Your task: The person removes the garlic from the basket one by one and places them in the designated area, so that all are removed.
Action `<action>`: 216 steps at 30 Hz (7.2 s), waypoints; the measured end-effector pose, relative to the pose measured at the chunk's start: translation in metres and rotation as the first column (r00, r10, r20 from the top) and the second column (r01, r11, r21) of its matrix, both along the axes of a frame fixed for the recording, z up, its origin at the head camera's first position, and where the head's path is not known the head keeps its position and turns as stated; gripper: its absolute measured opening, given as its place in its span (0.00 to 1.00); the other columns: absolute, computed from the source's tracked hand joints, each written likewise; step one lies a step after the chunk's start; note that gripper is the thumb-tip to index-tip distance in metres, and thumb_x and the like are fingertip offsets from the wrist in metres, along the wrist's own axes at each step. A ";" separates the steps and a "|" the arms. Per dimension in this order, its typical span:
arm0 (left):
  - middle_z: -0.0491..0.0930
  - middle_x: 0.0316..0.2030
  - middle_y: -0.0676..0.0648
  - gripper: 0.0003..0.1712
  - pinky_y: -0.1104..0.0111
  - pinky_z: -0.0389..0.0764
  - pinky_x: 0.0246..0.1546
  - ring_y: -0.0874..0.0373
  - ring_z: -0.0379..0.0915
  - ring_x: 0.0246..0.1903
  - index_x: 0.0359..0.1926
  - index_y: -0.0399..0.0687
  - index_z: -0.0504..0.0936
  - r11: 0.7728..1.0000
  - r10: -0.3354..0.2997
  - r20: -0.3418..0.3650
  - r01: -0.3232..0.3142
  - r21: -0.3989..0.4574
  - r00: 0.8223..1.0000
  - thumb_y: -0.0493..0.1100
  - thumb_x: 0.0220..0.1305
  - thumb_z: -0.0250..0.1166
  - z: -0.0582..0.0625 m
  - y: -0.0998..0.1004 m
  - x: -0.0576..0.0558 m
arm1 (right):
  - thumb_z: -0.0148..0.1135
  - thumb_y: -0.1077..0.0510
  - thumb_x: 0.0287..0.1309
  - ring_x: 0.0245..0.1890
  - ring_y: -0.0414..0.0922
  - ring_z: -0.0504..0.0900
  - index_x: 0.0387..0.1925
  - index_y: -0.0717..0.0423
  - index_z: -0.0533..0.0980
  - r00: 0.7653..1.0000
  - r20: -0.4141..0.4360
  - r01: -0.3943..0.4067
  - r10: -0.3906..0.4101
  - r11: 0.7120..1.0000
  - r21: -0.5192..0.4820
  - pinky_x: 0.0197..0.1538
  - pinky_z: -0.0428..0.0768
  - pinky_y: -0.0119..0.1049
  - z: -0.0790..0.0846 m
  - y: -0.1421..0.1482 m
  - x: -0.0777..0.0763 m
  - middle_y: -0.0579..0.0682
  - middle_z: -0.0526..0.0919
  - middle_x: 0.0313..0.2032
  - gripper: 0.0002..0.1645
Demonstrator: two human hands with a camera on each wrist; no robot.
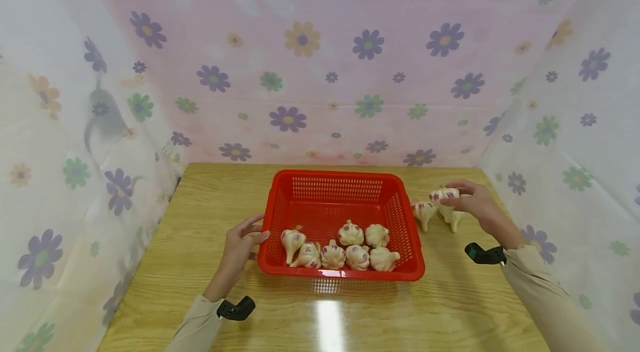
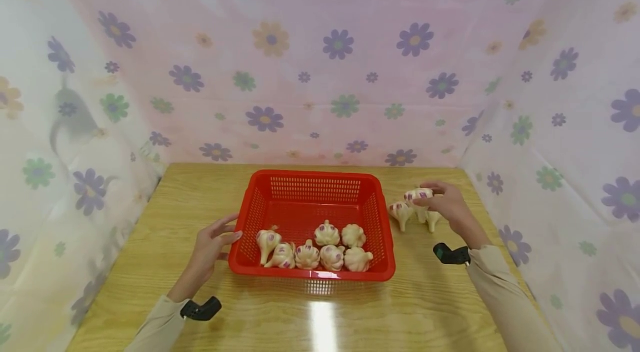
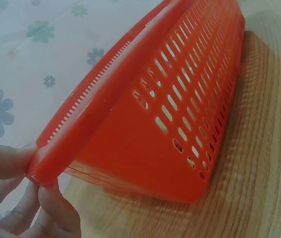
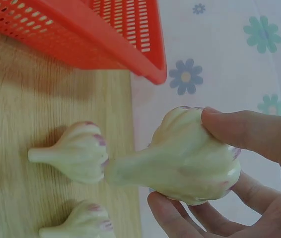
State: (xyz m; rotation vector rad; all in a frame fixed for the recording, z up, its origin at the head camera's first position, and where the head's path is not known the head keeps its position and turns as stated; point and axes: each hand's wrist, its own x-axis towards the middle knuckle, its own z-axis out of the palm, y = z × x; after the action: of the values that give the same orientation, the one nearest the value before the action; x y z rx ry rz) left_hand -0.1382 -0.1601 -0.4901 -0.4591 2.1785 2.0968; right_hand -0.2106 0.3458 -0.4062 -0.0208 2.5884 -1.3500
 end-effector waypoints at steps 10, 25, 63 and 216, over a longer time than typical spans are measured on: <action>0.77 0.46 0.39 0.28 0.64 0.80 0.19 0.52 0.79 0.30 0.59 0.51 0.76 1.000 0.009 0.001 -0.009 -0.011 1.000 0.35 0.56 0.66 0.000 0.000 0.000 | 0.62 0.49 0.61 0.39 0.31 0.75 0.66 0.67 0.59 0.999 0.036 0.020 -0.020 1.000 -0.008 0.48 0.79 0.45 -0.011 0.026 -0.003 0.70 0.62 0.61 0.41; 0.77 0.46 0.40 0.28 0.64 0.80 0.19 0.53 0.79 0.30 0.60 0.50 0.76 1.000 0.012 0.007 -0.012 -0.006 1.000 0.34 0.56 0.66 0.000 0.000 -0.001 | 0.61 0.49 0.61 0.36 0.27 0.76 0.66 0.70 0.55 0.996 0.066 0.063 -0.059 0.996 -0.063 0.46 0.81 0.43 -0.026 0.057 -0.008 0.71 0.58 0.62 0.43; 0.78 0.44 0.40 0.27 0.65 0.79 0.18 0.52 0.79 0.30 0.59 0.51 0.77 1.000 0.018 0.013 -0.018 -0.010 1.000 0.33 0.56 0.65 -0.001 0.001 -0.001 | 0.60 0.54 0.62 0.28 0.22 0.71 0.60 0.80 0.57 0.982 0.031 0.187 -0.187 0.982 0.023 0.44 0.81 0.47 -0.079 0.109 -0.020 0.77 0.58 0.57 0.39; 0.79 0.39 0.41 0.27 0.62 0.80 0.18 0.51 0.80 0.31 0.59 0.48 0.76 0.999 0.022 -0.029 -0.020 0.047 0.999 0.34 0.56 0.65 -0.003 0.000 0.002 | 0.64 0.64 0.56 0.42 0.53 0.79 0.48 0.68 0.73 0.854 0.174 -0.428 0.491 0.852 -0.303 0.45 0.80 0.50 -0.059 -0.283 0.004 0.63 0.76 0.49 0.19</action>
State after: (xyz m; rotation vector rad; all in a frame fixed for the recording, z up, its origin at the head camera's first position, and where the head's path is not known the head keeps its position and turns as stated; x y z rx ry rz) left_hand -0.1363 -0.1604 -0.4936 -0.4519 2.1447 2.1733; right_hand -0.2063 0.0630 -0.4650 -0.4621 2.0112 -1.3779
